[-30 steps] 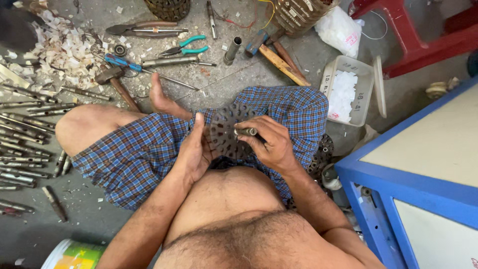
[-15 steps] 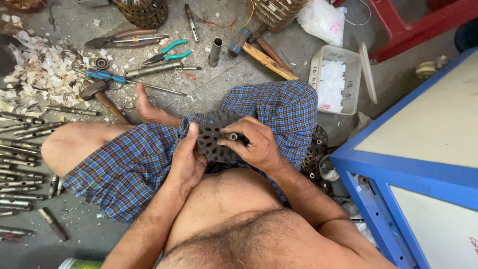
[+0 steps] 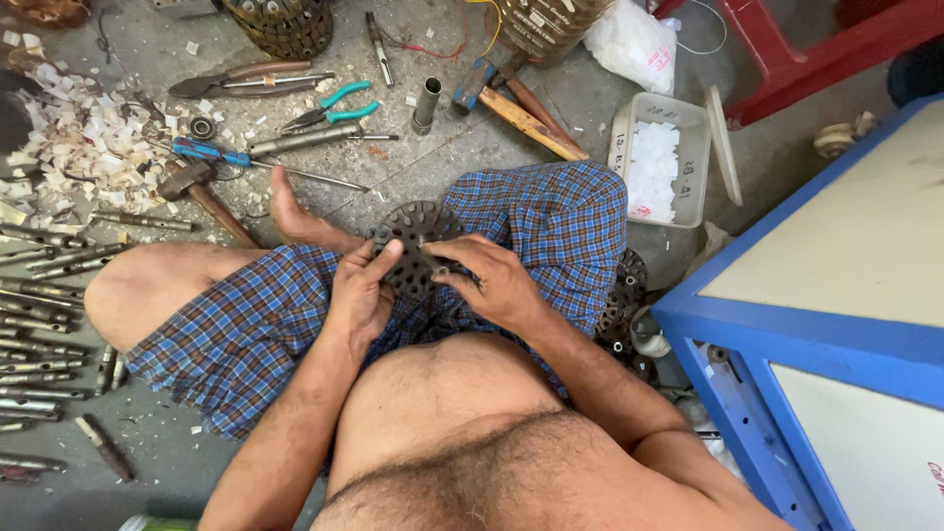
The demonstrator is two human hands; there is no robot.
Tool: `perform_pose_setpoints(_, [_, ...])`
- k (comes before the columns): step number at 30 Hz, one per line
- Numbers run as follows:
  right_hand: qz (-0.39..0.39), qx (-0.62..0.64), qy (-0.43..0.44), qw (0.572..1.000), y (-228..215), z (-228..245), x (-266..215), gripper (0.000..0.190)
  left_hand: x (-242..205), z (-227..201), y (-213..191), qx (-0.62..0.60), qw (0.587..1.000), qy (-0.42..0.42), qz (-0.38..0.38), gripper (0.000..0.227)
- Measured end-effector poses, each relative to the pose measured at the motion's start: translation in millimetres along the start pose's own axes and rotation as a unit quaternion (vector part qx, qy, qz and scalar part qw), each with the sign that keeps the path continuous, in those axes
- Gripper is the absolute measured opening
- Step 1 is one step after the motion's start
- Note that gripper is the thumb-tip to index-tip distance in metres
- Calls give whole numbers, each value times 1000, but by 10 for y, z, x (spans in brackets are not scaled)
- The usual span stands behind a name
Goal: The person sits on the floor and assembles a circular motor stator by inserting metal rods into its slots. They use a hammer to tap the rods into place and occasionally use pliers to adjust components. The person handles multiple stators and metal rods, working methodically to fit the parts together.
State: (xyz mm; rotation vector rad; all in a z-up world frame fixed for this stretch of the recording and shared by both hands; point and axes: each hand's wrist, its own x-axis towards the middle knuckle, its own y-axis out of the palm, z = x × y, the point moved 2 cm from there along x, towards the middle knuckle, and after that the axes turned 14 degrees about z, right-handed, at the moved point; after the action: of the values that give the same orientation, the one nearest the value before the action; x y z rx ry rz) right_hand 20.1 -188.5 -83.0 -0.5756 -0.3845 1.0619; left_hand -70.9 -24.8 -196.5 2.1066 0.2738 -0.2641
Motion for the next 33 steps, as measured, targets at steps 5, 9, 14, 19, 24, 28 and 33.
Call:
perform_pose_setpoints(5, [14, -2, 2, 1000, 77, -145, 52, 45, 117, 121, -184, -17, 1000, -1, -8, 11])
perform_pose_setpoints(9, [-18, -52, -27, 998, 181, -327, 120, 44, 185, 194, -261, -6, 1000, 15, -12, 14])
perform_pose_setpoints(14, [-61, -74, -33, 995, 353, -606, 217, 37, 302, 252, -318, 0, 1000, 22, -21, 16])
perform_pose_setpoints(19, [-58, -53, -4, 997, 447, -889, 301, 26, 382, 247, -366, -26, 999, -7, -37, 19])
perform_pose_setpoints(24, [-47, -51, 65, 995, 497, -1034, 358, 30, 406, 231, -361, -5, 999, -15, -36, 24])
perform_pose_setpoints(28, [-47, -54, 63, 995, 511, -1029, 377, 32, 411, 266, -363, -2, 999, -6, -35, 27])
perform_pose_setpoints(33, [-39, -40, 67, 996, 513, -1047, 379, 29, 427, 277, -394, 1, 999, -27, -43, 27])
